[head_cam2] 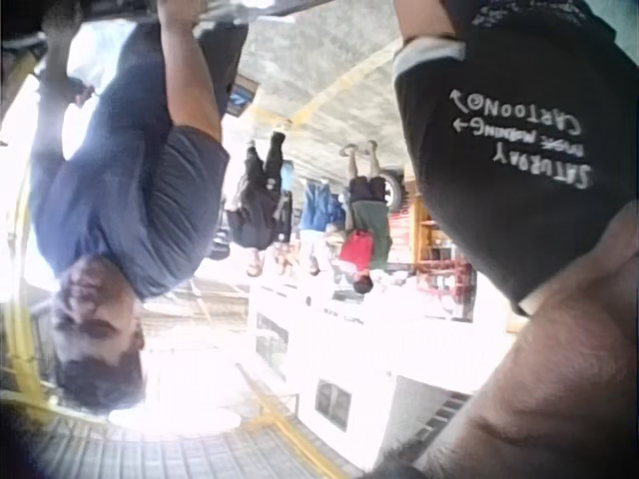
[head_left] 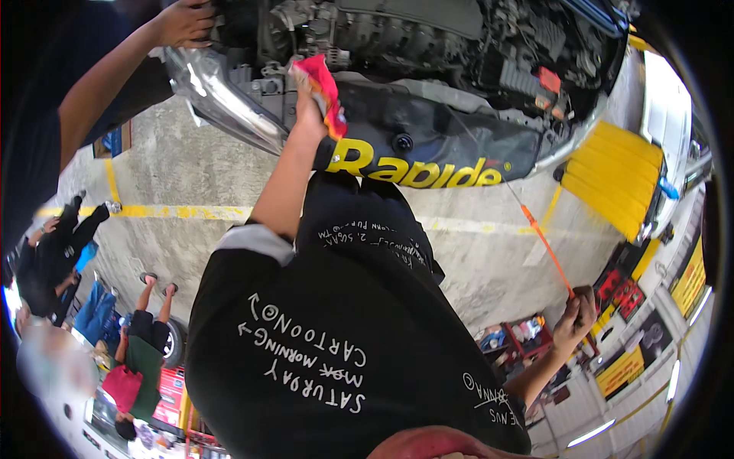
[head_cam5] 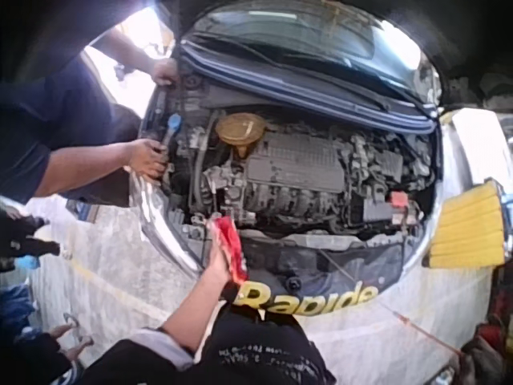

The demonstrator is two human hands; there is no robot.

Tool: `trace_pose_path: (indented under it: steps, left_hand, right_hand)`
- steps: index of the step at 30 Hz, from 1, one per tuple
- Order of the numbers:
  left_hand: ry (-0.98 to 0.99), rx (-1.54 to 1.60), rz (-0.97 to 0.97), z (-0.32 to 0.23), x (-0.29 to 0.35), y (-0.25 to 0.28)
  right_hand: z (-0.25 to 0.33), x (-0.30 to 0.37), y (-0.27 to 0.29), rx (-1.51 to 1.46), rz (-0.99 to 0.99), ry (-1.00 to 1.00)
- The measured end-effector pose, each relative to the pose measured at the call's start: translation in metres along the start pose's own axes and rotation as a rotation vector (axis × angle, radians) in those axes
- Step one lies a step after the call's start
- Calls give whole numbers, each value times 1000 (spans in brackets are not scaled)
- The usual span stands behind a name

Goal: Pouring engine oil into a car engine using a funnel after checking the oil level with a dipstick.

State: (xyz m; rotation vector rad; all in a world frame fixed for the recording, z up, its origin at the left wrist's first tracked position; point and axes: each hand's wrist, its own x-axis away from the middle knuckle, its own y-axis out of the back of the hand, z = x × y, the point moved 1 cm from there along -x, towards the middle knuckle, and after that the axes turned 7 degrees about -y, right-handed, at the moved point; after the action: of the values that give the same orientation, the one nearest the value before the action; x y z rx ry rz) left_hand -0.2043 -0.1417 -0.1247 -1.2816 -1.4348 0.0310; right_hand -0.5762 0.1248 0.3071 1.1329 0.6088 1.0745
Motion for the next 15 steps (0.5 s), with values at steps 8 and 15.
trace_pose_path:
  steps: [8,15]
  left_hand:
    - [406,113,171,87,103,-68]
    - [395,345,143,129,46,-125]
  right_hand:
    - [29,-55,-58,2,50,85]
    - [61,-123,-117,86,184,236]
